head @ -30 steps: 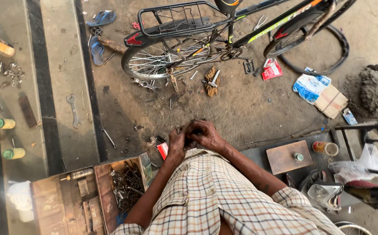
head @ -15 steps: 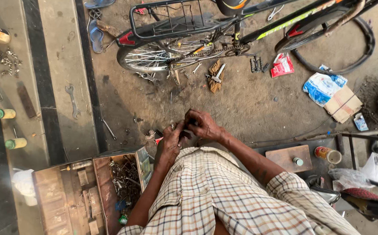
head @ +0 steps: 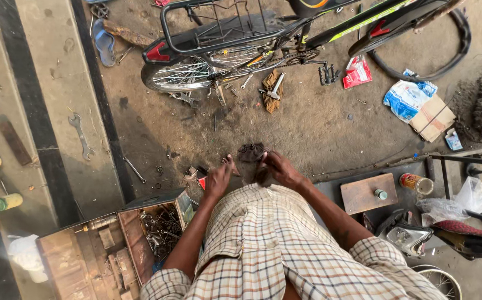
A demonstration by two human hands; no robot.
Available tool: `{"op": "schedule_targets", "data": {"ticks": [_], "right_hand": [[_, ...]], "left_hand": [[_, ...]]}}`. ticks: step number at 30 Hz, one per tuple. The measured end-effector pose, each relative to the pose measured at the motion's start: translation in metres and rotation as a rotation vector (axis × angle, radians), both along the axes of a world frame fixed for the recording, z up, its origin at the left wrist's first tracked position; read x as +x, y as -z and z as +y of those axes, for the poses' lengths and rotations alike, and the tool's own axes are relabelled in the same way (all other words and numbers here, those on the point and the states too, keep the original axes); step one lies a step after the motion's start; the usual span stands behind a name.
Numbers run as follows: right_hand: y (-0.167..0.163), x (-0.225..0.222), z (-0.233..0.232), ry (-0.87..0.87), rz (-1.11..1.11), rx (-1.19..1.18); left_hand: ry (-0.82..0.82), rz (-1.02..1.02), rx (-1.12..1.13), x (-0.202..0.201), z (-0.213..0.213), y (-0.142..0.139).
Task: The person is repairing a bicycle by adjusting the rear wheel area. They use a screwdriver to loosen a bolt, then a hammer to tap a small metal part on the ground. After retrieving a bolt from a container, they reattach and tighten the part on the bicycle frame.
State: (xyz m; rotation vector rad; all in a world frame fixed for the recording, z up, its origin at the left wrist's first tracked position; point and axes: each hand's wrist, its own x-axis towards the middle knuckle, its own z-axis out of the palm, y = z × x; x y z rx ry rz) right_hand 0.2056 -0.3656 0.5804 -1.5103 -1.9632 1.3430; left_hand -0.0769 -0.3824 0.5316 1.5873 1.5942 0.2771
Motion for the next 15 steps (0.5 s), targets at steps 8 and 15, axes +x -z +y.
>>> {"op": "schedule_targets", "data": {"ticks": [8, 15], "right_hand": [[0.108, 0.024, -0.095, -0.168, -0.064, -0.055], [0.085, 0.056, -0.114, 0.033, -0.08, -0.401]], "left_hand": [[0.2, 0.157, -0.131, -0.033, -0.094, 0.072], [-0.096, -0.521, -0.396, -0.02, -0.147, 0.097]]}}
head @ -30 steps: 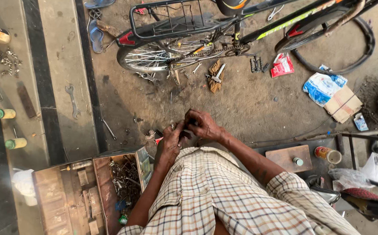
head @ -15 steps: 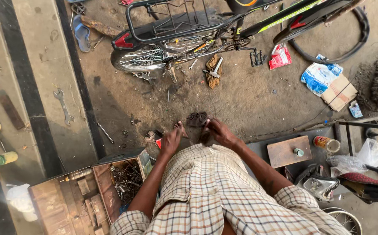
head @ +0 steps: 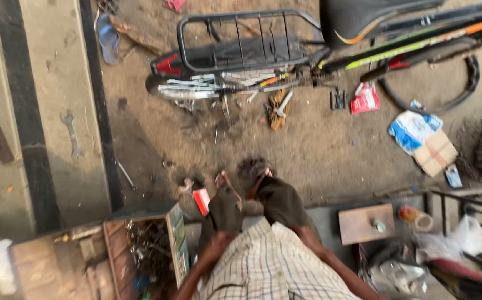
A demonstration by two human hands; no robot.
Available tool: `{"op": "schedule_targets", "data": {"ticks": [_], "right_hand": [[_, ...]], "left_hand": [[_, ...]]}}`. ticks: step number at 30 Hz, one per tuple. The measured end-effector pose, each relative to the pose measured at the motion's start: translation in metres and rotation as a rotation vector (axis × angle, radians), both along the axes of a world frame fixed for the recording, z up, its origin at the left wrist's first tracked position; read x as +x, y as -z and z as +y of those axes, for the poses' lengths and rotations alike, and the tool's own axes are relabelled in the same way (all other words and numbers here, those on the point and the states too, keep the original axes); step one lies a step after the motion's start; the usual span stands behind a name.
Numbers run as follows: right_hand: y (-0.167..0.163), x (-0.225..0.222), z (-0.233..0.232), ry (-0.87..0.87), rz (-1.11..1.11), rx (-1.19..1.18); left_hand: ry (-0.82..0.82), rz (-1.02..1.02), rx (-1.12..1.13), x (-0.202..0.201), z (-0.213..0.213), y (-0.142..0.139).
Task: The person is repairing a bicycle by adjusting the rear wheel area. They use a screwdriver to loosen a bolt, then a hammer to tap a small metal part on the ground. After retrieving a bolt from a container, they reattach and tighten the part on the bicycle frame.
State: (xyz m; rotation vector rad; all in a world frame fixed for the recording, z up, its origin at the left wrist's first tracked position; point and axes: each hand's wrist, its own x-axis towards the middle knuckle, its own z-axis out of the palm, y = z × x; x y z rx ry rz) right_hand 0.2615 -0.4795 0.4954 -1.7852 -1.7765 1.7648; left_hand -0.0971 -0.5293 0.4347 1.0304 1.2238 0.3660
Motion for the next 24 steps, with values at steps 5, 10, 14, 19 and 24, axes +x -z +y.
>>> {"op": "schedule_targets", "data": {"ticks": [5, 10, 14, 19, 24], "right_hand": [[0.058, -0.018, 0.083, 0.314, 0.219, -0.179], [0.18, -0.085, 0.248, 0.149, 0.051, 0.123], [0.231, -0.117, 0.332, -0.031, -0.127, 0.239], [0.298, -0.126, 0.361, -0.08, -0.123, 0.368], [0.349, -0.128, 0.369, 0.527, 0.36, -0.033]], "left_hand": [[-0.237, 0.068, -0.248, 0.028, 0.072, 0.076], [-0.697, -0.408, -0.176, 0.058, 0.254, 0.16], [-0.722, -0.465, -0.042, 0.078, 0.373, 0.198], [-0.733, -0.681, -0.023, 0.091, 0.438, 0.269], [-0.726, -0.693, 0.116, 0.111, 0.447, 0.352]]}}
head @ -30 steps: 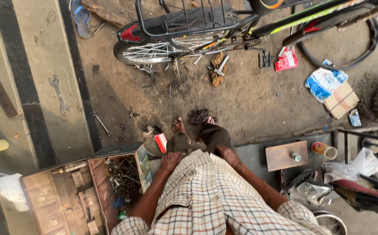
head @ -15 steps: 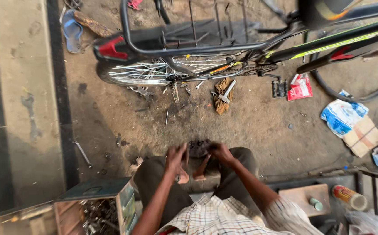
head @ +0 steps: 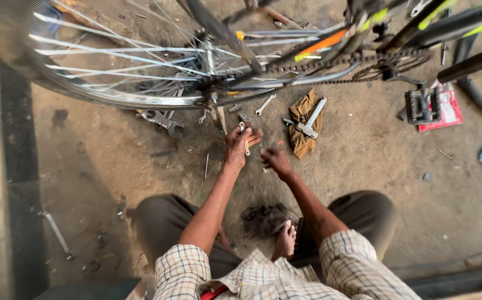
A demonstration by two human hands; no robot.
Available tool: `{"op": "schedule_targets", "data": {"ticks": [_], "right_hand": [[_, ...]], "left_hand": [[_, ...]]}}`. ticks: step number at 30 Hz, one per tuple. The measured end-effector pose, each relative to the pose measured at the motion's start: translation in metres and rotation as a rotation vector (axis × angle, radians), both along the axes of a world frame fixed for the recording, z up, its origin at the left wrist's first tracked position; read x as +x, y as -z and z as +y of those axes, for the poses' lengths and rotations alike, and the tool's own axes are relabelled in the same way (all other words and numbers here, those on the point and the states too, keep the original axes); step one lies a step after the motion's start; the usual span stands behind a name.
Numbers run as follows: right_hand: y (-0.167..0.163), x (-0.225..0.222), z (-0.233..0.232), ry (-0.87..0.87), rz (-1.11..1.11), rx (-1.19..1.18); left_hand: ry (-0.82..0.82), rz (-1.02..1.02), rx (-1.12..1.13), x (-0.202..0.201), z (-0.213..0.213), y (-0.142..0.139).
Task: The person is repairing a bicycle by adjusting the rear wheel area. They use a screwdriver to loosen a bolt, then a hammer to tap a small metal part on the ground. After retrieving a bolt from a container, they reattach and tighten the part on the bicycle frame.
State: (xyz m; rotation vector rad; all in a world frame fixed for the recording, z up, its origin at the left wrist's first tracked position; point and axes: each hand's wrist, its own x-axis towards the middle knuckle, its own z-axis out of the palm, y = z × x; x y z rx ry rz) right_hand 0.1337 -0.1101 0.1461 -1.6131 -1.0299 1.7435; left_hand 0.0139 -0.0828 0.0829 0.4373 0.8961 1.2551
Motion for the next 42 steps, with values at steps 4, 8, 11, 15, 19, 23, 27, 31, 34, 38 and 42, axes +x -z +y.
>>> {"op": "schedule_targets", "data": {"ticks": [4, 8, 11, 15, 19, 23, 27, 31, 34, 38, 42], "right_hand": [[0.022, -0.003, 0.001, 0.198, 0.345, 0.063], [0.031, 0.009, -0.012, 0.238, 0.205, 0.042], [0.049, 0.021, -0.027, 0.258, 0.262, -0.099], [0.092, 0.021, -0.043, 0.295, 0.291, -0.086], [0.12, 0.019, -0.053, 0.309, 0.14, -0.114], [0.132, 0.038, -0.054, 0.352, 0.102, -0.047], [0.121, 0.06, -0.043, 0.603, 0.164, 0.037], [0.093, 0.084, -0.018, 0.663, 0.235, 0.216], [0.073, 0.105, 0.011, 0.642, 0.231, 0.245], [0.061, 0.123, 0.051, 0.52, 0.17, 0.198], [0.06, 0.121, 0.072, 0.486, 0.323, 0.324]], "left_hand": [[-0.037, -0.053, 0.049, 0.024, -0.003, 0.046], [-0.052, -0.005, -0.074, 0.032, -0.008, 0.062], [-0.034, 0.215, -0.115, 0.035, -0.014, 0.079], [-0.046, -0.016, -0.144, 0.049, -0.035, 0.109], [0.024, 0.027, -0.156, 0.046, -0.04, 0.131], [-0.101, 0.08, -0.153, 0.015, -0.031, 0.151], [0.181, 0.987, 0.141, -0.007, -0.038, 0.176], [0.367, 1.457, 0.532, -0.002, -0.063, 0.187], [0.405, 1.586, 0.616, 0.021, -0.061, 0.171], [0.287, 1.321, 1.003, 0.068, -0.008, 0.099], [0.061, 1.372, 1.233, 0.1, 0.078, 0.012]]}}
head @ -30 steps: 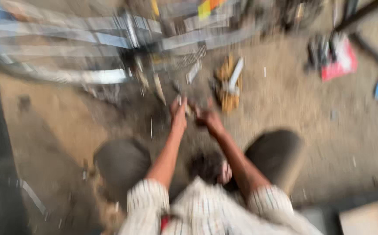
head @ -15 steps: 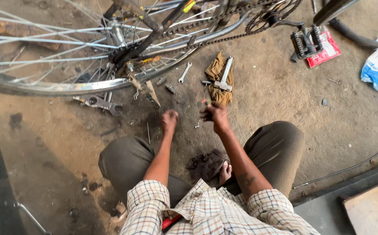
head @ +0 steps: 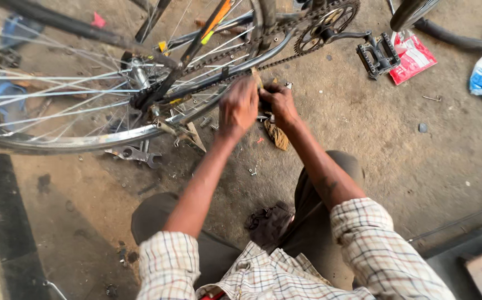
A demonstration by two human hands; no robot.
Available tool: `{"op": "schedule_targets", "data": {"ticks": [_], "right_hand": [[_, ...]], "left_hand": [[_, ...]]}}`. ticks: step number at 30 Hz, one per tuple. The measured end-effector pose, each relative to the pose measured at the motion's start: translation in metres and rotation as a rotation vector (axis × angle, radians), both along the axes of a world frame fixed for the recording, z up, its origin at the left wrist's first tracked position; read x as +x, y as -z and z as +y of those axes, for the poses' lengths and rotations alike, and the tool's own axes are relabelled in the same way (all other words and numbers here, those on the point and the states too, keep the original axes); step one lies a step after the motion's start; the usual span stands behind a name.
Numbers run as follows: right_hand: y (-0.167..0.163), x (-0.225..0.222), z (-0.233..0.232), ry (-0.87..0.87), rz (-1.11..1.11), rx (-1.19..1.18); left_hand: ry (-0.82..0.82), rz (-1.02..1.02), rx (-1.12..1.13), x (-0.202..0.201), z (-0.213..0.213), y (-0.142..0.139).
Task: The person is repairing a bicycle by adjusting the rear wheel area. They use a screwdriver to loosen a bolt, then a hammer to tap a small metal part on the ground. After retrieving a bolt from a container, they reattach and tighten the part on the bicycle frame.
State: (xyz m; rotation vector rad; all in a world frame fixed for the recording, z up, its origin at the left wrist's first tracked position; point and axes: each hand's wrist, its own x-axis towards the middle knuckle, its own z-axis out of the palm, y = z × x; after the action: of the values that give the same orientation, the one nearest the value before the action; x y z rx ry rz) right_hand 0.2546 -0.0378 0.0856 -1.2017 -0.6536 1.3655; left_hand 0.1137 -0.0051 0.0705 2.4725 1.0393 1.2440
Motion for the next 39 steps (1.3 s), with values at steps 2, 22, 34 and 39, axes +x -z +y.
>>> {"op": "schedule_targets", "data": {"ticks": [2, 22, 34, 39], "right_hand": [[-0.001, -0.003, 0.009, -0.003, -0.014, 0.049], [0.002, 0.01, 0.044, -0.085, 0.333, 0.205], [0.01, 0.004, 0.049, 0.005, 0.281, 0.176], [0.009, 0.005, 0.043, 0.018, 0.229, 0.16]], "left_hand": [[-0.064, 0.113, 0.21, 0.009, 0.023, -0.027], [-0.199, 0.754, -0.329, 0.011, 0.073, -0.053], [-0.269, 0.236, -0.229, 0.026, 0.066, -0.063], [-0.315, 0.231, -0.14, 0.028, 0.071, -0.056]]}}
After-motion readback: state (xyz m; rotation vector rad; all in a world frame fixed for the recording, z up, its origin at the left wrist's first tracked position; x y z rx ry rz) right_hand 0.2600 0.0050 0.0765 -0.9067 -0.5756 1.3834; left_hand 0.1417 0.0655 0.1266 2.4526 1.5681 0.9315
